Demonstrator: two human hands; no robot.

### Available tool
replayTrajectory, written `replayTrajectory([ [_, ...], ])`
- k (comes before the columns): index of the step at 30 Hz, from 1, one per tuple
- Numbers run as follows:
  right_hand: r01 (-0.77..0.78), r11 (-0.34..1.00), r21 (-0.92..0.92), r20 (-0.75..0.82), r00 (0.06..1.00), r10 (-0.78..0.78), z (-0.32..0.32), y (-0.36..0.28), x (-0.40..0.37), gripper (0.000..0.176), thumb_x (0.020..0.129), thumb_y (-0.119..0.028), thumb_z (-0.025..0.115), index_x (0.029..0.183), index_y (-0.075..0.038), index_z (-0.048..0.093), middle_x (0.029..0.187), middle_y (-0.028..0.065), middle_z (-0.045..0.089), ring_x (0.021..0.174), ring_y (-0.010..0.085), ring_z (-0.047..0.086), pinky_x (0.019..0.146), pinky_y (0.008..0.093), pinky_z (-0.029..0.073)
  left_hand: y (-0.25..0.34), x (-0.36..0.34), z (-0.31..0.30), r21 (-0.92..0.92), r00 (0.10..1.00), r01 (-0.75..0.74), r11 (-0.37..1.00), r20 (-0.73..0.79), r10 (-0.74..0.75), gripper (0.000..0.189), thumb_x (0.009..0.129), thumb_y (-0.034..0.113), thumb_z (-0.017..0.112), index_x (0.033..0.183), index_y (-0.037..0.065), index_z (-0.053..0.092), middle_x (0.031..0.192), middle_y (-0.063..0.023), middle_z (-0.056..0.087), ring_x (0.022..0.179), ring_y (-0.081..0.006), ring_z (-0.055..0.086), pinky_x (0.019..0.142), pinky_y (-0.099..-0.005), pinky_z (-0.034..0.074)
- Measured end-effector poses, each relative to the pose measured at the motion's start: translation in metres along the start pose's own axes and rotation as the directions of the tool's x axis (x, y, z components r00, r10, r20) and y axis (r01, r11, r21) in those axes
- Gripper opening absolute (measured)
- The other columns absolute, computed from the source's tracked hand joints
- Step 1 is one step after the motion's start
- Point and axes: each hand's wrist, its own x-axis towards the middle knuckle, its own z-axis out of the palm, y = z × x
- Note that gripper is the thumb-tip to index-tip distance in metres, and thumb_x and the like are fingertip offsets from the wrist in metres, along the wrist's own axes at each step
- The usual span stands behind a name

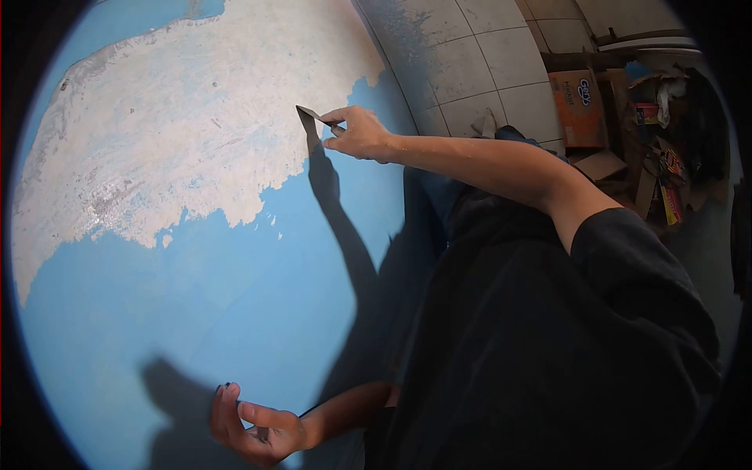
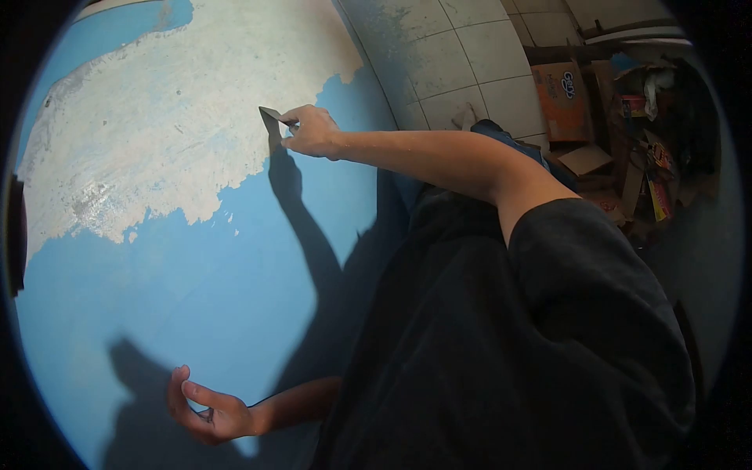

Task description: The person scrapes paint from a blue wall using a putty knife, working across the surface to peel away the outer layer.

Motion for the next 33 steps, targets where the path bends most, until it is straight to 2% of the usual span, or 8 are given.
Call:
replayTrajectory([
  [2, -0.088, 0.996, 0.023, 0.061, 0.994, 0.087, -0.011, -0.018, -0.021, 0.044, 0.089, -0.012, 0.067, 0.132, -0.005, 0.068, 0.085, 0.0110, 0.070, 0.062, 0.0144, 0.060, 0.053, 0.0307, 0.050, -0.002, -0.001, 0.000, -0.039, 1.000, -0.022, 0.999, -0.005, 0.022, 0.013, 0.103, 0.002, 0.052, 0.106, -0.005, 0.063, 0.091, -0.0127, 0.072, 0.082, -0.0271, 0.070, 0.077, -0.0364, 0.058],
  [5, 0.110, 0.993, -0.033, 0.034, 0.993, -0.109, -0.004, 0.008, -0.015, 0.045, 0.088, -0.008, 0.064, 0.133, -0.007, 0.068, 0.078, 0.0084, 0.065, 0.060, 0.0121, 0.057, 0.050, 0.0311, 0.046, -0.007, -0.002, -0.003, -0.092, 0.999, -0.045, 0.995, 0.003, 0.045, 0.012, 0.102, -0.002, 0.052, 0.109, -0.006, 0.061, 0.092, -0.0141, 0.072, 0.083, -0.0284, 0.069, 0.078, -0.0379, 0.058],
  [9, -0.041, 0.998, -0.046, 0.164, 0.985, 0.048, -0.029, -0.007, -0.012, 0.045, 0.089, -0.005, 0.059, 0.134, -0.006, 0.068, 0.088, 0.0108, 0.069, 0.066, 0.0133, 0.059, 0.056, 0.0314, 0.049, -0.012, -0.005, -0.005, -0.059, 0.998, -0.009, 0.998, 0.064, 0.013, 0.013, 0.101, 0.000, 0.055, 0.100, -0.006, 0.067, 0.090, -0.0130, 0.072, 0.083, -0.0268, 0.069, 0.078, -0.0374, 0.056],
  [14, 0.086, 0.996, 0.019, 0.018, 0.996, -0.087, -0.009, 0.010, -0.016, 0.048, 0.088, -0.002, 0.059, 0.136, -0.001, 0.064, 0.090, 0.0101, 0.066, 0.074, 0.0136, 0.061, 0.065, 0.0308, 0.051, -0.010, -0.007, -0.005, -0.032, 0.998, 0.033, 0.999, 0.050, -0.032, 0.019, 0.101, 0.005, 0.053, 0.099, -0.005, 0.070, 0.085, -0.0134, 0.072, 0.086, -0.0279, 0.069, 0.080, -0.0386, 0.056],
  [18, -0.134, 0.989, 0.060, 0.246, 0.962, 0.115, -0.011, 0.018, -0.045, 0.059, 0.089, 0.002, 0.055, 0.147, -0.001, 0.051, 0.094, 0.0130, 0.063, 0.082, 0.0167, 0.063, 0.068, 0.0321, 0.052, -0.006, -0.006, -0.003, -0.071, 0.998, 0.061, 0.996, 0.023, -0.060, 0.020, 0.100, 0.004, 0.053, 0.098, -0.006, 0.070, 0.083, -0.0129, 0.072, 0.084, -0.0286, 0.069, 0.078, -0.0396, 0.055],
  [21, -0.089, 0.995, 0.052, 0.328, 0.942, 0.068, -0.013, 0.006, -0.064, 0.056, 0.090, 0.001, 0.055, 0.146, 0.002, 0.052, 0.098, 0.0148, 0.064, 0.081, 0.0184, 0.062, 0.067, 0.0323, 0.052, -0.007, -0.006, -0.003, -0.080, 0.998, 0.059, 0.995, 0.016, -0.057, 0.020, 0.100, 0.006, 0.054, 0.098, -0.006, 0.070, 0.082, -0.0125, 0.072, 0.083, -0.0292, 0.069, 0.075, -0.0393, 0.054],
  [28, 0.437, 0.888, -0.143, 0.101, 0.899, -0.426, 0.019, -0.027, -0.087, 0.049, 0.094, -0.004, 0.063, 0.142, 0.003, 0.055, 0.117, 0.0200, 0.066, 0.094, 0.0307, 0.067, 0.090, 0.0401, 0.054, -0.006, -0.004, 0.000, -0.068, 0.998, 0.059, 0.996, -0.004, -0.059, 0.019, 0.099, 0.008, 0.055, 0.097, -0.005, 0.070, 0.080, -0.0123, 0.072, 0.079, -0.0296, 0.069, 0.075, -0.0389, 0.053],
  [33, 0.531, 0.826, -0.187, 0.082, 0.847, -0.526, 0.018, -0.003, -0.088, 0.043, 0.097, -0.007, 0.065, 0.139, -0.001, 0.058, 0.115, 0.0190, 0.068, 0.093, 0.0278, 0.070, 0.080, 0.0368, 0.055, -0.010, -0.007, -0.002, -0.080, 0.999, 0.038, 0.996, 0.018, -0.037, 0.018, 0.099, 0.004, 0.054, 0.100, -0.007, 0.069, 0.084, -0.0142, 0.072, 0.081, -0.0291, 0.069, 0.074, -0.0383, 0.055],
])
